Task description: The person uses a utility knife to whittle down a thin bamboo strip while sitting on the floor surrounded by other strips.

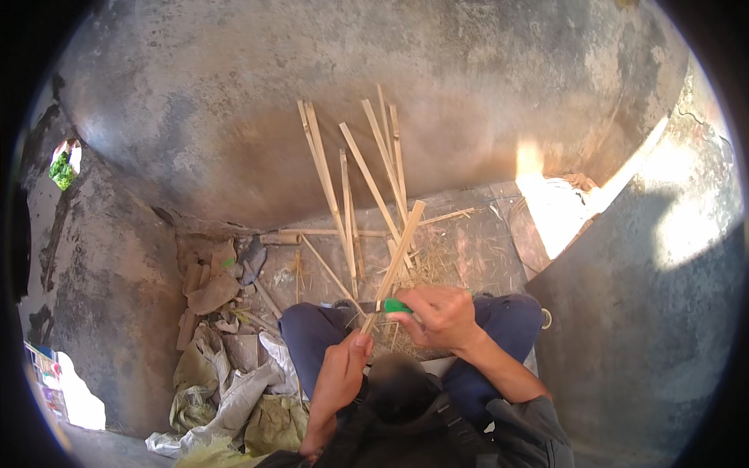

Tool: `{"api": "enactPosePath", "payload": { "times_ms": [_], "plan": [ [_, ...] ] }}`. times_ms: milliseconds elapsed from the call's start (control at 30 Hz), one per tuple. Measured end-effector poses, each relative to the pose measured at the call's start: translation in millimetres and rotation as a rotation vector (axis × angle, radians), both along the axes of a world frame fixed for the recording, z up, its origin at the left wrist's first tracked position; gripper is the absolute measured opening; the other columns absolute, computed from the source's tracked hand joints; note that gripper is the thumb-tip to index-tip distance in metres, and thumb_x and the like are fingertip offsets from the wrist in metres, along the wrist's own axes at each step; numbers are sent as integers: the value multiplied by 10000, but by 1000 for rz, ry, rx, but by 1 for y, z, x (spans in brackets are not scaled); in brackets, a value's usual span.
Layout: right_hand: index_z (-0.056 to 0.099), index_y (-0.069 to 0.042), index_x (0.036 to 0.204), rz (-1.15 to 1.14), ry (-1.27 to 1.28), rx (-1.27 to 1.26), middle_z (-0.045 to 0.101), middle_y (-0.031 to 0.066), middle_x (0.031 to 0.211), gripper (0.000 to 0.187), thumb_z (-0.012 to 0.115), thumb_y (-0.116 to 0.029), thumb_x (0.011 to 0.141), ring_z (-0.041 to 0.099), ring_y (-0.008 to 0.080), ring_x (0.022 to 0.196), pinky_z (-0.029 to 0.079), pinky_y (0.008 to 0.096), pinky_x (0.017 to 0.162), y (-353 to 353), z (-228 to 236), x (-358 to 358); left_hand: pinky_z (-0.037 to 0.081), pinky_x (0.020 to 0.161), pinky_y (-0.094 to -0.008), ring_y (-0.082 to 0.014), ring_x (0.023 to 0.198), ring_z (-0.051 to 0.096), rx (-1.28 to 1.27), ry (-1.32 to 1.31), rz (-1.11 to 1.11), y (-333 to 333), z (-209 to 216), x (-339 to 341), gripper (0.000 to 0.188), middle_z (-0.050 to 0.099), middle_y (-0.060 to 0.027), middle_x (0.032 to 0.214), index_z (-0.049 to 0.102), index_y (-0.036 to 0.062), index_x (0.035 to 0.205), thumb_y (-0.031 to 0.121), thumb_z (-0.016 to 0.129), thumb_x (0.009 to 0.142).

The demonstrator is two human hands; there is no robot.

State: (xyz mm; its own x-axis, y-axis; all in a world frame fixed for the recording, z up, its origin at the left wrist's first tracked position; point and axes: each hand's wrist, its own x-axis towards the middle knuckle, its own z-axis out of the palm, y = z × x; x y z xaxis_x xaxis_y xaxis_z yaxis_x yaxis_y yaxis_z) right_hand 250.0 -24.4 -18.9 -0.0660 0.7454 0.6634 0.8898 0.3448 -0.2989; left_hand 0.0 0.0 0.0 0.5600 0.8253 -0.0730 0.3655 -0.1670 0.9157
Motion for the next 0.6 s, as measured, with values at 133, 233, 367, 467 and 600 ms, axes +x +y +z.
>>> {"api": "enactPosePath", "payload": {
  "times_ms": [133, 233, 367, 467, 600],
  "plan": [
    [762, -37, 1096, -380, 253, 148, 737, 135, 804, 244, 738, -279, 1073, 724, 289, 657, 533, 391, 584, 20, 13, 57, 417, 618, -371, -184, 617, 482, -47, -16, -40, -24, -14, -23, 454, 509, -54, 680, 596, 22, 927, 311, 420, 1231],
    [724, 12, 1100, -426, 340, 155, 713, 141, 772, 225, 660, -204, 1122, 658, 245, 622, 479, 364, 595, 18, 34, 102, 451, 655, -414, -289, 641, 516, -137, 3, -79, -28, -23, -30, 416, 527, -134, 716, 596, 10, 966, 299, 441, 1222],
    [729, -13, 1101, -264, 327, 21, 725, 148, 794, 236, 701, -247, 1092, 710, 284, 652, 516, 388, 605, 5, 21, 76, 420, 613, -363, -137, 639, 486, -238, -64, 25, -17, -35, -31, 456, 508, -31, 689, 587, 17, 919, 320, 448, 1231],
    [745, -49, 1101, -111, 255, -47, 751, 127, 839, 253, 759, -296, 1048, 743, 315, 685, 555, 407, 611, 0, 8, 37, 416, 607, -360, -142, 631, 494, -52, -39, 9, -4, -29, -22, 457, 515, -39, 687, 587, 19, 921, 326, 449, 1230],
    [756, -81, 1092, 65, 209, -24, 750, 83, 853, 291, 811, -353, 1006, 739, 290, 675, 566, 404, 595, -4, -4, -2, 430, 625, -450, -310, 675, 552, 26, -18, 29, -4, -17, -10, 412, 573, -143, 718, 588, 5, 980, 322, 472, 1218]
  ]
}}
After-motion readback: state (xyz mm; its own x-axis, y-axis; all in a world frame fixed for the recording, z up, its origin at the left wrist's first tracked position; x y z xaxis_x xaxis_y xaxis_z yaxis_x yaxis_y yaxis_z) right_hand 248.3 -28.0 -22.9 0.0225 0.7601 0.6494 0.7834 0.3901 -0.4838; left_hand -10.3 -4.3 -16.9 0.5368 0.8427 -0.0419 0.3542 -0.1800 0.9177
